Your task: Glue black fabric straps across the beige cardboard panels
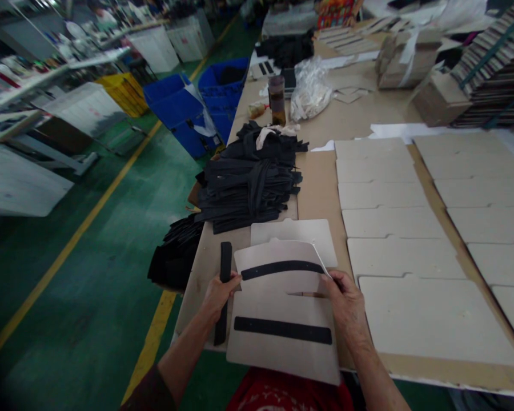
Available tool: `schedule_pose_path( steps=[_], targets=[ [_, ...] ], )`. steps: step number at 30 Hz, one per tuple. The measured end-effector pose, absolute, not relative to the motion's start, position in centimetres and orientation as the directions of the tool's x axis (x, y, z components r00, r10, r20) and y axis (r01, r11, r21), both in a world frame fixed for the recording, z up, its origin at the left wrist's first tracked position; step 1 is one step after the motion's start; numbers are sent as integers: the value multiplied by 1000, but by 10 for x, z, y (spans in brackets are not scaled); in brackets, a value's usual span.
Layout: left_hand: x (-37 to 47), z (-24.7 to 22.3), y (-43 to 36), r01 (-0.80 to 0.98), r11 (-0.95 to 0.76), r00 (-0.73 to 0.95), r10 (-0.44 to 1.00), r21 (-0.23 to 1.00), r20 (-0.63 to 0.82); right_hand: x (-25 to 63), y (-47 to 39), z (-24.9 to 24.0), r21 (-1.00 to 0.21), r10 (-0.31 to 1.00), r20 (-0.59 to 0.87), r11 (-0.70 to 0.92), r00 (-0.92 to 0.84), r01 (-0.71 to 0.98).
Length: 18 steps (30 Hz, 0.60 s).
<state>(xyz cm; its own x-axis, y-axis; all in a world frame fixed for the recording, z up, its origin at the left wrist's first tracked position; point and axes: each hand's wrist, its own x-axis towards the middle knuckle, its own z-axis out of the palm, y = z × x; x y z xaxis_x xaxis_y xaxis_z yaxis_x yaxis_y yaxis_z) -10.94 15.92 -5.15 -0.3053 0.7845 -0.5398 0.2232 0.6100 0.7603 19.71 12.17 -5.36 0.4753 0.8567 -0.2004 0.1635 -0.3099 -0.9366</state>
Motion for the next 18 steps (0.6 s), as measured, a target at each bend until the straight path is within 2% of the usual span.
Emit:
schedule_pose_path(
  steps=[5, 6, 8, 10, 12, 15, 18],
  targets=[
    [-111, -33, 164, 225, 572, -390, 794, 789, -465, 180, 136, -23, -972, 897, 151, 58, 414, 228],
    [-113, -27, 164, 226, 563, -406, 796, 795, -449, 178, 135, -15, -965, 895, 186, 89, 405, 246],
    [-117, -11, 162, 247, 539, -430, 806, 805, -407, 176, 125, -1, -959, 892, 167, 47, 420, 280],
    [-122, 4, 154, 305, 513, -431, 825, 802, -364, 178, 106, 6, -959, 877, 45, -96, 479, 267],
    [-127, 14, 141, 370, 505, -379, 849, 780, -369, 183, 80, 6, -939, 836, -155, -290, 526, 184],
    [-130, 14, 113, 418, 545, -262, 839, 727, -477, 190, 40, -11, -833, 744, -461, -551, 483, 54],
    [-130, -5, 86, 426, 613, -208, 782, 665, -587, 190, 6, -36, -713, 659, -626, -700, 417, 35]
  ],
)
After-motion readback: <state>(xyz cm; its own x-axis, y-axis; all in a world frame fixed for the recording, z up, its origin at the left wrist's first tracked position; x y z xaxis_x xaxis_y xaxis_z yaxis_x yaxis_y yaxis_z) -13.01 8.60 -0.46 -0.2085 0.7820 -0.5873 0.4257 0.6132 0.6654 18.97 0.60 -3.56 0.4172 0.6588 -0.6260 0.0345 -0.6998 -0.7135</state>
